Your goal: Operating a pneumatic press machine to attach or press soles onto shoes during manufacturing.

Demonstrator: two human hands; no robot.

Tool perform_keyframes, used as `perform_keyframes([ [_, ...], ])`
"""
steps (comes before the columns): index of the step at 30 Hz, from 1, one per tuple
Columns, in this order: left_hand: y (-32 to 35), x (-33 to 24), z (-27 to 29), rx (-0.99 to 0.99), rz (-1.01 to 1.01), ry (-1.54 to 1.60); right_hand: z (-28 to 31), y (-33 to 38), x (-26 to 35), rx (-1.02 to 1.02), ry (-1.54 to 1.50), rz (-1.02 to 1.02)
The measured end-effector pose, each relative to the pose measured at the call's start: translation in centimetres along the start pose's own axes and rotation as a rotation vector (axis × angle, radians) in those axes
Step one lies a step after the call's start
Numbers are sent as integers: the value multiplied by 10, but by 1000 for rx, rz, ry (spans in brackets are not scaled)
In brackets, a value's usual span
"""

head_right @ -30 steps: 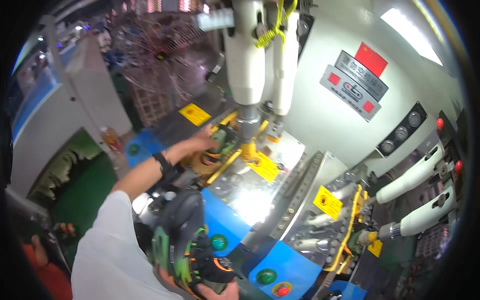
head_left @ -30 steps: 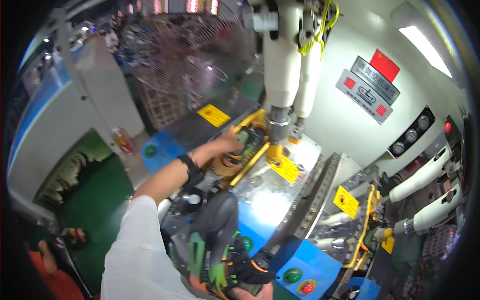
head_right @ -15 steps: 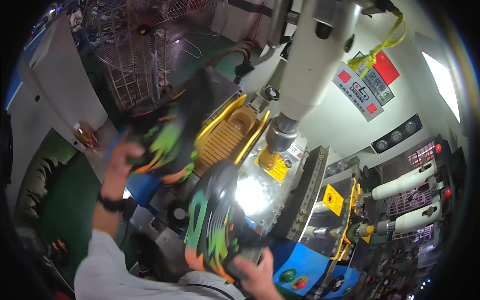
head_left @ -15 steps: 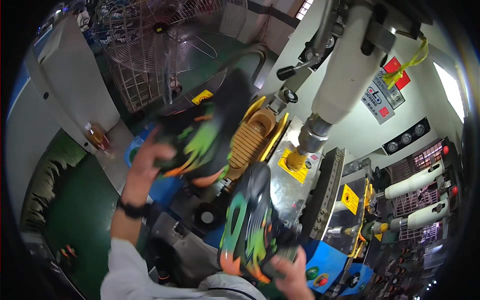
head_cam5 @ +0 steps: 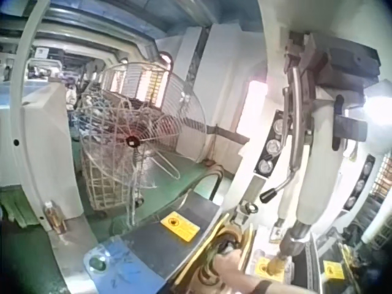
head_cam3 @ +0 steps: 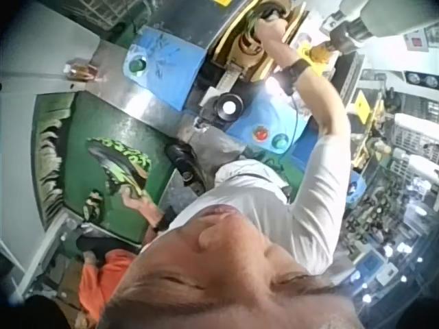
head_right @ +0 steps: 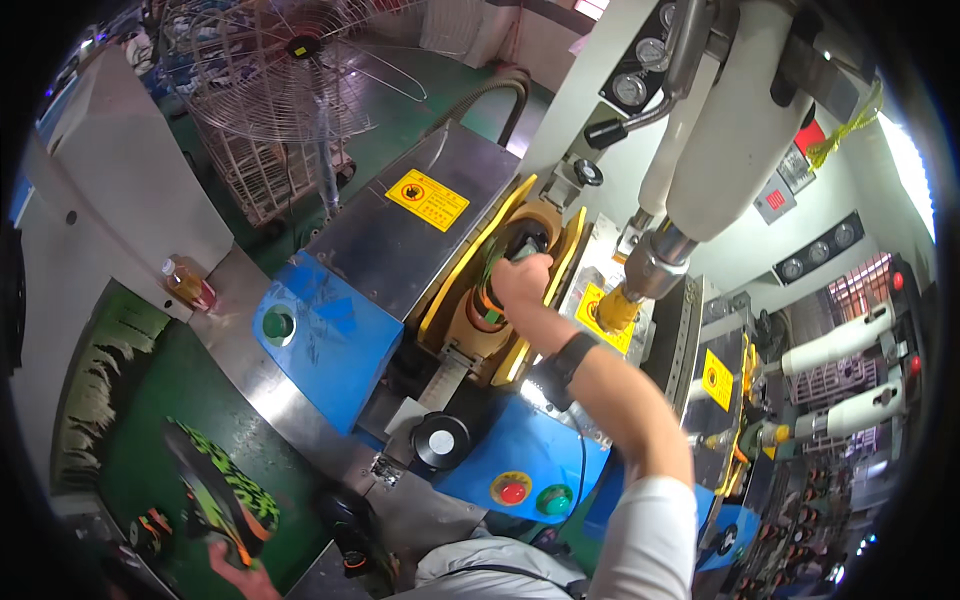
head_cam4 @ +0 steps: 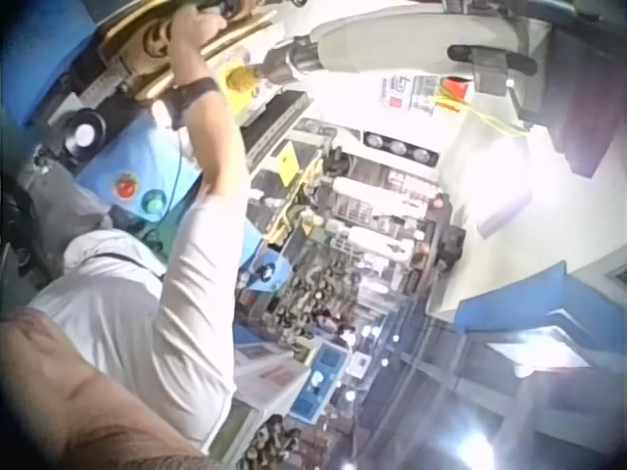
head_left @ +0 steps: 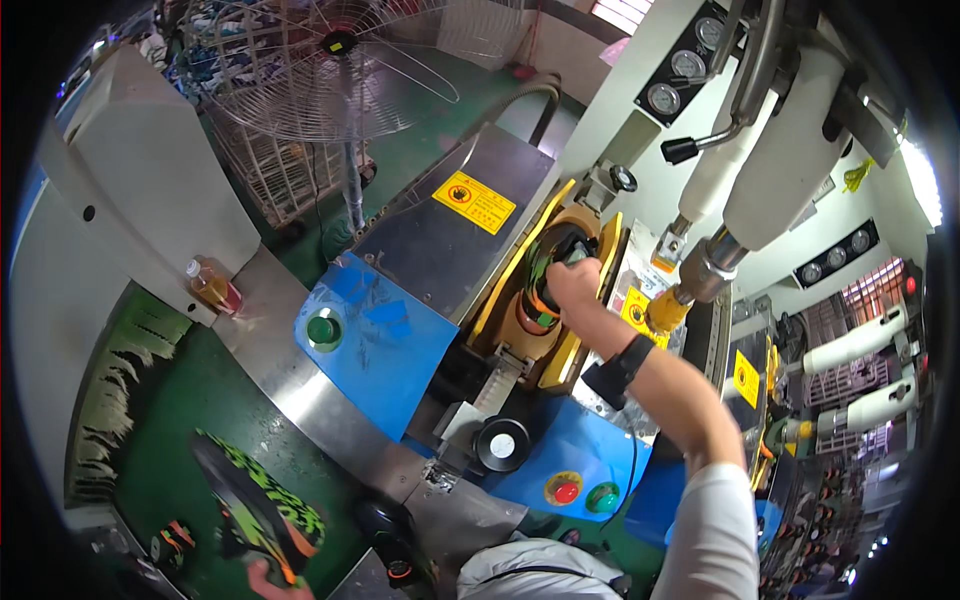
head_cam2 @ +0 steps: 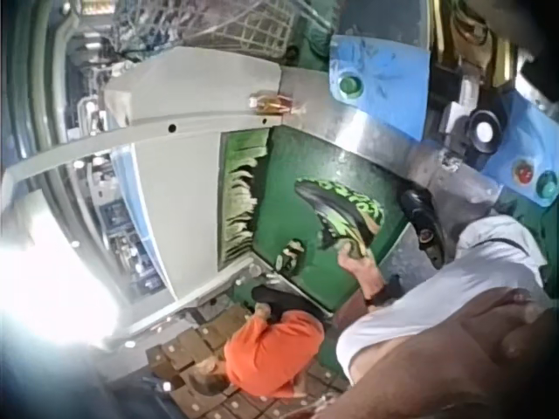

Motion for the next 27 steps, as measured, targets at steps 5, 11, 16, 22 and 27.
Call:
perform_keyframes([
  [5,14,-36,-36,-68,955,1095,-13,53,59,358,-351,-358],
  [11,-16,-74,-88,27,1049,1330,6,7,35,78,228,63],
  [16,-26,-97,-84,-18,1022,1273,29,72,73,497,199,-52],
  [22,-6,-66,-57,61,995,1205,184,281,92,537,457,819],
  [27,-21,-141,-51,-13,1031,1230,218,328,13,689,549,533],
])
Point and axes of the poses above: each hand's wrist, its own y-axis away from the middle knuckle, its own z-axis out of the back of the hand, x = y × z, the point moved 8 cm from there along -y, towards the middle knuckle, and after that the axes turned 10 degrees about -y, right-handed, at the moved point
